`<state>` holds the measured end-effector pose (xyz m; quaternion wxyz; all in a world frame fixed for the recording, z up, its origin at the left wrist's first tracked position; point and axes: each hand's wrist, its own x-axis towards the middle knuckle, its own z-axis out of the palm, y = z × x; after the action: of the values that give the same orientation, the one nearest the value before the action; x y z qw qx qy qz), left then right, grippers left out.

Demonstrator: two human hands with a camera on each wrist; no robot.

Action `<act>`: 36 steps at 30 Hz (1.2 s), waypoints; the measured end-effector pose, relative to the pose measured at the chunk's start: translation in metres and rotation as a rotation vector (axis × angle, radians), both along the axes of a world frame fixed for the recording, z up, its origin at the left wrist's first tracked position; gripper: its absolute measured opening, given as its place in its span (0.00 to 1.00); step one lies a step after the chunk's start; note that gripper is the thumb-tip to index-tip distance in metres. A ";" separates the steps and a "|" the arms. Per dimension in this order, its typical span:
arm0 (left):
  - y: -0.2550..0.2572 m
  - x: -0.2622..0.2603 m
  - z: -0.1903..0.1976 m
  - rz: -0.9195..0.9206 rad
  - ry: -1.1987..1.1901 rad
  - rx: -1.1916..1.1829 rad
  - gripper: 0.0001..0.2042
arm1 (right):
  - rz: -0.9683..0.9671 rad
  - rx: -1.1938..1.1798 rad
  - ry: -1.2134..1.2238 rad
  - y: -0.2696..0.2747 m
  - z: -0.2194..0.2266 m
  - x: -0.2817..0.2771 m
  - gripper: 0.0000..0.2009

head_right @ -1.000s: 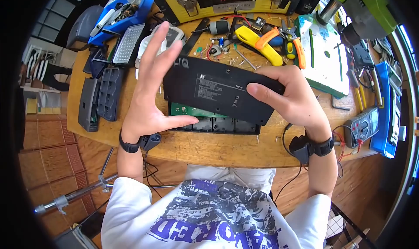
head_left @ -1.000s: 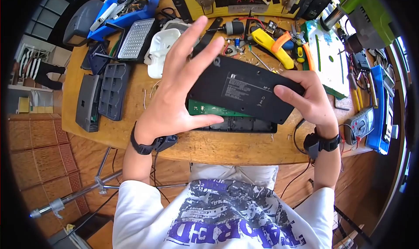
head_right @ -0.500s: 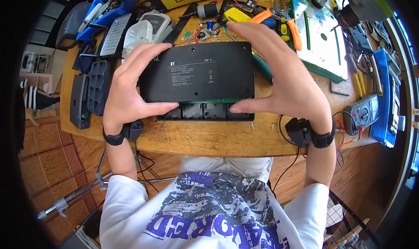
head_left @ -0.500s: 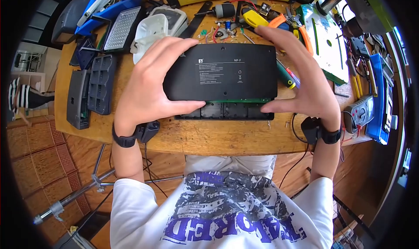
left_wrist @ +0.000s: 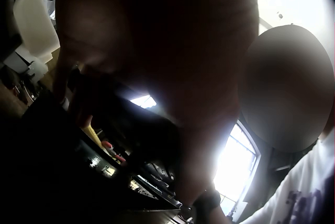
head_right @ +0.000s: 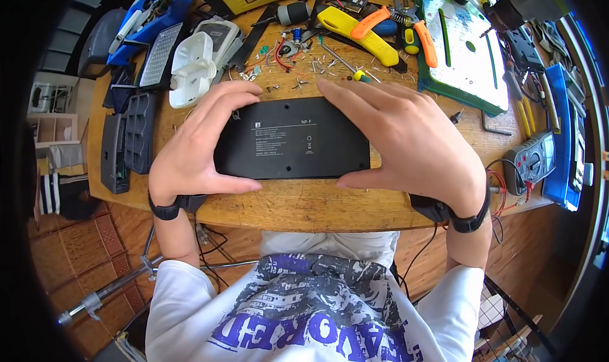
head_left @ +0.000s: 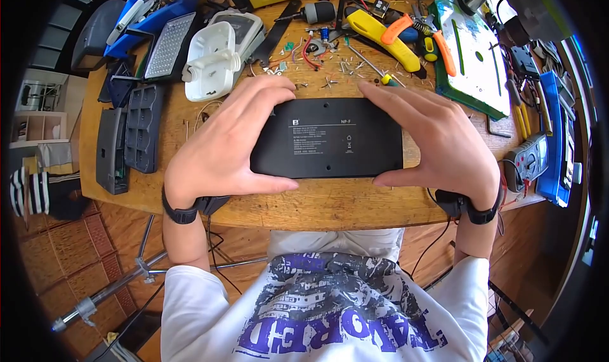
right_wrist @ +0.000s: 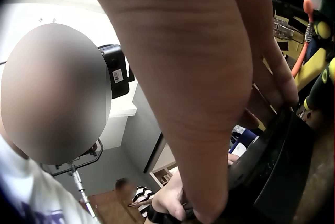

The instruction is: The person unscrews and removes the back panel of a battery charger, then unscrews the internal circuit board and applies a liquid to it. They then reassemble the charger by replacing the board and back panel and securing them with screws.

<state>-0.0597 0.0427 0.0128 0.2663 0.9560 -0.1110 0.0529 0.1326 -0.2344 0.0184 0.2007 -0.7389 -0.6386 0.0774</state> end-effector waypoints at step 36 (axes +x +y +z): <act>-0.005 -0.006 -0.001 0.025 0.126 0.086 0.57 | -0.039 -0.089 -0.027 0.000 0.002 -0.021 0.54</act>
<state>-0.0658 0.0373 0.0123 0.2306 0.9694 -0.0841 -0.0091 0.1115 -0.2345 0.0203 0.1604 -0.7603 -0.6227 0.0917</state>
